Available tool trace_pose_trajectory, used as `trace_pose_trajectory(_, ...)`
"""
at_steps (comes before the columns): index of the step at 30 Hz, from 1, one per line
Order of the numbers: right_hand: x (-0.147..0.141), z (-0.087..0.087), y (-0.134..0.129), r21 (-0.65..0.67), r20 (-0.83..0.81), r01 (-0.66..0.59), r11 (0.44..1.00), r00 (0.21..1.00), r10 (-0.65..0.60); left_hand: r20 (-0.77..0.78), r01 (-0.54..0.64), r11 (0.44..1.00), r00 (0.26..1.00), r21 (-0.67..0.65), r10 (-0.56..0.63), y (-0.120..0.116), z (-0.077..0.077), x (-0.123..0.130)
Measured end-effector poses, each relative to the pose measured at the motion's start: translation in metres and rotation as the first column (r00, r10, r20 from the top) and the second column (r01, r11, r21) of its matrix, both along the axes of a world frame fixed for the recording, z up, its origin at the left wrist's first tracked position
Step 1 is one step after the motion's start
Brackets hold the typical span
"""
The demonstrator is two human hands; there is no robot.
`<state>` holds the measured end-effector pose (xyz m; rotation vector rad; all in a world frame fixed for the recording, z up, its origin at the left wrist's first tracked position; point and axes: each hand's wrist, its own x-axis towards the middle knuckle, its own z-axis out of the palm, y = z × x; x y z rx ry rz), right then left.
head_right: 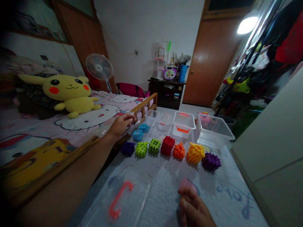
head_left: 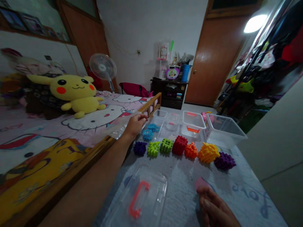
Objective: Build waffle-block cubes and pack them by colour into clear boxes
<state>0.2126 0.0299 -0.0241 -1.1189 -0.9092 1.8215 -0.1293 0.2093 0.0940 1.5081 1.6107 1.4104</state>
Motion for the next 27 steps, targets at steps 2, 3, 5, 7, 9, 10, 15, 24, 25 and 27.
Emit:
trace_pose_trajectory(2,-0.001,0.003,-0.001,0.018,0.075,0.01,1.0,0.997,-0.011,0.016,0.007,1.0,1.0,-0.008,-0.007,-0.031,0.004,-0.004)
trace_pose_trajectory(3,-0.002,0.006,-0.001,0.036,0.118,-0.008,0.999,0.993,0.004,0.016,0.061,0.997,0.998,-0.042,-0.06,-0.049,0.003,-0.005)
trace_pose_trajectory(5,-0.004,0.016,-0.001,0.089,0.194,-0.077,0.993,0.979,0.059,-0.035,0.126,0.985,0.991,-0.119,-0.131,-0.085,-0.006,-0.005)
trace_pose_trajectory(7,-0.007,0.034,0.003,0.153,0.26,-0.151,0.977,0.96,0.108,-0.092,0.103,0.979,0.989,-0.175,-0.12,-0.118,-0.022,-0.003)
trace_pose_trajectory(9,-0.011,0.057,0.014,0.227,0.347,-0.203,0.952,0.931,0.115,-0.183,0.043,0.978,0.98,-0.202,-0.081,-0.144,-0.041,-0.001)
trace_pose_trajectory(10,-0.014,0.07,0.023,0.264,0.41,-0.224,0.938,0.907,0.102,-0.21,0.014,0.977,0.976,-0.212,-0.06,-0.153,-0.051,0.0)
trace_pose_trajectory(15,-0.044,0.126,0.104,0.562,0.695,-0.386,0.732,0.7,-0.164,-0.233,-0.02,0.962,0.971,-0.271,-0.045,-0.173,-0.087,0.005)
trace_pose_trajectory(24,-0.118,0.136,0.251,0.372,0.918,-0.698,0.612,0.176,-0.356,0.008,0.006,0.93,1.0,-0.368,-0.003,-0.173,-0.105,-0.005)
trace_pose_trajectory(25,-0.125,0.131,0.262,0.351,0.923,-0.707,0.613,0.152,-0.353,0.033,0.021,0.926,0.999,-0.377,-0.009,-0.173,-0.106,-0.008)
trace_pose_trajectory(27,-0.135,0.12,0.281,0.317,0.93,-0.728,0.608,0.113,-0.349,0.061,0.026,0.917,0.998,-0.397,-0.002,-0.173,-0.109,-0.012)
